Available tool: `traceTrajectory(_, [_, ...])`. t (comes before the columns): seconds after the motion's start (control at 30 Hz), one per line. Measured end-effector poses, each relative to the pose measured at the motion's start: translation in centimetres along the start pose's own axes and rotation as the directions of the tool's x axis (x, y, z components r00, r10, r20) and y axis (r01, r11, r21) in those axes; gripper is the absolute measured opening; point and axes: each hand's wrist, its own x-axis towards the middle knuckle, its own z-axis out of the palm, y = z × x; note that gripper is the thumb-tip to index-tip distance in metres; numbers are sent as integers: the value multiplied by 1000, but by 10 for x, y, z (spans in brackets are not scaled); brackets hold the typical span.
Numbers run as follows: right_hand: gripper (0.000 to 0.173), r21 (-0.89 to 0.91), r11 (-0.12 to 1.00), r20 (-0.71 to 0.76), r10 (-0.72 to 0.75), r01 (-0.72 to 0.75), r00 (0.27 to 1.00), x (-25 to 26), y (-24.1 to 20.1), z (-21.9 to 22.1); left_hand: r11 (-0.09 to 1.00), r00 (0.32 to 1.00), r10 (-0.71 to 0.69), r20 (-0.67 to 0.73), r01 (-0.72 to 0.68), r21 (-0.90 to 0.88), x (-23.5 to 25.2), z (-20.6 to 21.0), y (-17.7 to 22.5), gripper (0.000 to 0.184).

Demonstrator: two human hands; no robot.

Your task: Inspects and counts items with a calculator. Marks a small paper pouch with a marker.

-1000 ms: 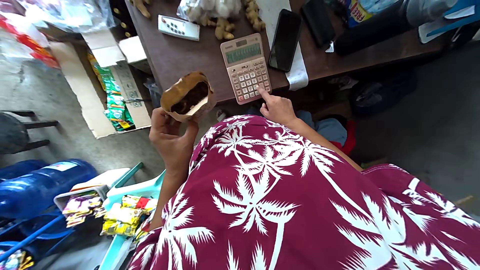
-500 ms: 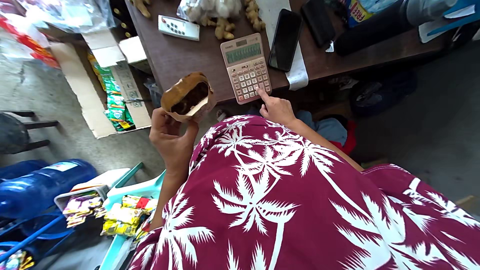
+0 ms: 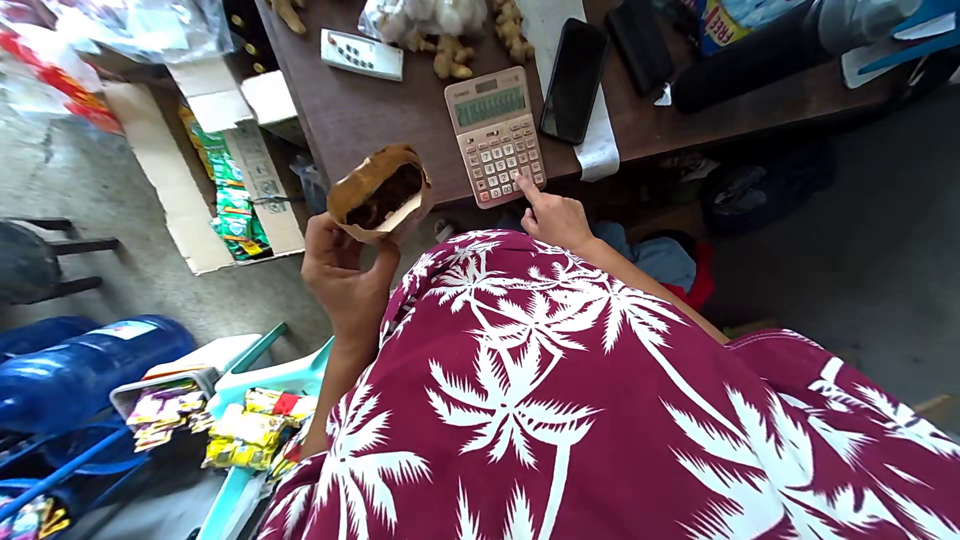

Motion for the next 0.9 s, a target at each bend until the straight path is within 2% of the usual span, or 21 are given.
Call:
traceTrajectory(0.53, [62, -1, 1000, -4, -5, 5, 1000, 4, 1, 0, 1000, 1000, -5, 12, 5, -2, 4, -1, -1, 48])
traceTrajectory(0.7, [62, -2, 1000, -30, -17, 17, 999, 4, 0, -1, 1000, 1000, -5, 11, 5, -11, 5, -1, -1, 49])
traceTrajectory(0.83, [61, 15, 999, -112, -40, 41, 993, 4, -1, -1, 1000, 1000, -11, 9, 11, -4, 5, -1, 0, 48])
traceTrajectory(0.9, [60, 7, 1000, -56, -12, 12, 998, 6, -1, -3, 1000, 1000, -8, 8, 8, -6, 6, -1, -1, 48])
